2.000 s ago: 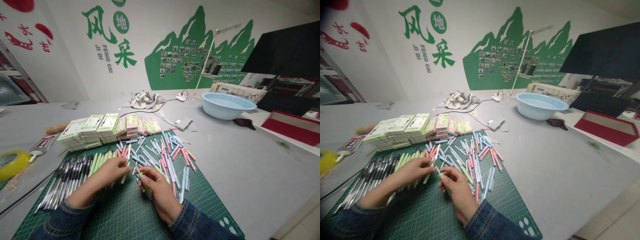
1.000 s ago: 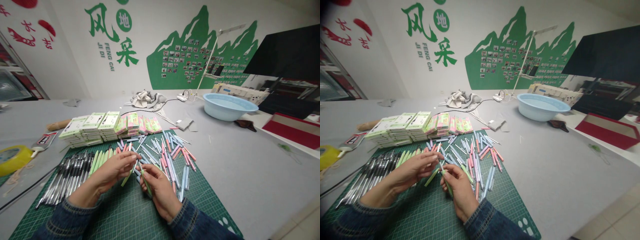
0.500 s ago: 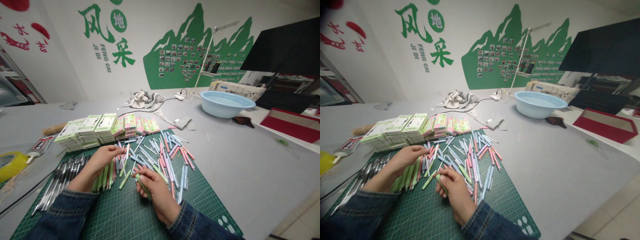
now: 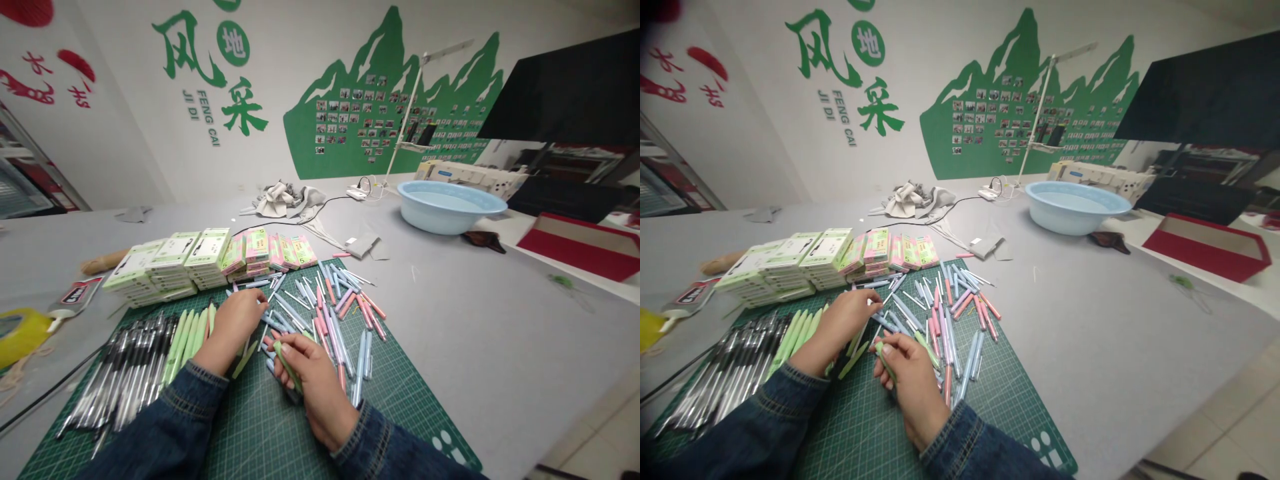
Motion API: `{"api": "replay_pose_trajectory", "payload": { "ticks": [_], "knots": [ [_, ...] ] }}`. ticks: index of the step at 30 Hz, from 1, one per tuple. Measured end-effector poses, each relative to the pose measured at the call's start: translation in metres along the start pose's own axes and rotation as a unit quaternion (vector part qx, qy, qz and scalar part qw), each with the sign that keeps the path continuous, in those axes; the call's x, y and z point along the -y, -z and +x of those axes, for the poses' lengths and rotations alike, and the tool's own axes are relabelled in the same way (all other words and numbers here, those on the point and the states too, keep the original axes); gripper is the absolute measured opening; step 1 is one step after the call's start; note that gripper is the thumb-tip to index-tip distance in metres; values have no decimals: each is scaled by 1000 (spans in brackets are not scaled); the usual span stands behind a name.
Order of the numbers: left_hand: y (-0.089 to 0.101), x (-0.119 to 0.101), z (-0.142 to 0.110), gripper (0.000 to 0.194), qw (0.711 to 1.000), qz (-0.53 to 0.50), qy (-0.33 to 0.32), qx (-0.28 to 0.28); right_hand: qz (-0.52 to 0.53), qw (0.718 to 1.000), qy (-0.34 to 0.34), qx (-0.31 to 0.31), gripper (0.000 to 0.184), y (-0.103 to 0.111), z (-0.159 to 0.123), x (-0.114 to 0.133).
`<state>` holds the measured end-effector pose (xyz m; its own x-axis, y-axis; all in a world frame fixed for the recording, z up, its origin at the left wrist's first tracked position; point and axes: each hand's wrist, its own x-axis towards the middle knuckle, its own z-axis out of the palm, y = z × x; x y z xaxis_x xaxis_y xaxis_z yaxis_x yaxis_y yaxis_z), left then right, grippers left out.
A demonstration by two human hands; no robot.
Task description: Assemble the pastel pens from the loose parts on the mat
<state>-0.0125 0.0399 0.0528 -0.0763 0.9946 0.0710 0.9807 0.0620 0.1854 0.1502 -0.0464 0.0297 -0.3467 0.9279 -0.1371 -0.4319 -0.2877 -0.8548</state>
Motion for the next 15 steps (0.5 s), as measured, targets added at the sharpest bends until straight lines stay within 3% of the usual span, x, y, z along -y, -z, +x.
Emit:
{"api": "replay_pose_trajectory", "payload": {
  "ticks": [6, 15],
  "knots": [
    [-16, -23, 20, 28, 997, 42, -49, -41, 8, 999, 29, -43, 23, 4, 2, 3],
    [-19, -25, 51, 14, 968, 110, -227, 6, 8, 997, 57, -53, 19, 7, 7, 2]
  ]
}}
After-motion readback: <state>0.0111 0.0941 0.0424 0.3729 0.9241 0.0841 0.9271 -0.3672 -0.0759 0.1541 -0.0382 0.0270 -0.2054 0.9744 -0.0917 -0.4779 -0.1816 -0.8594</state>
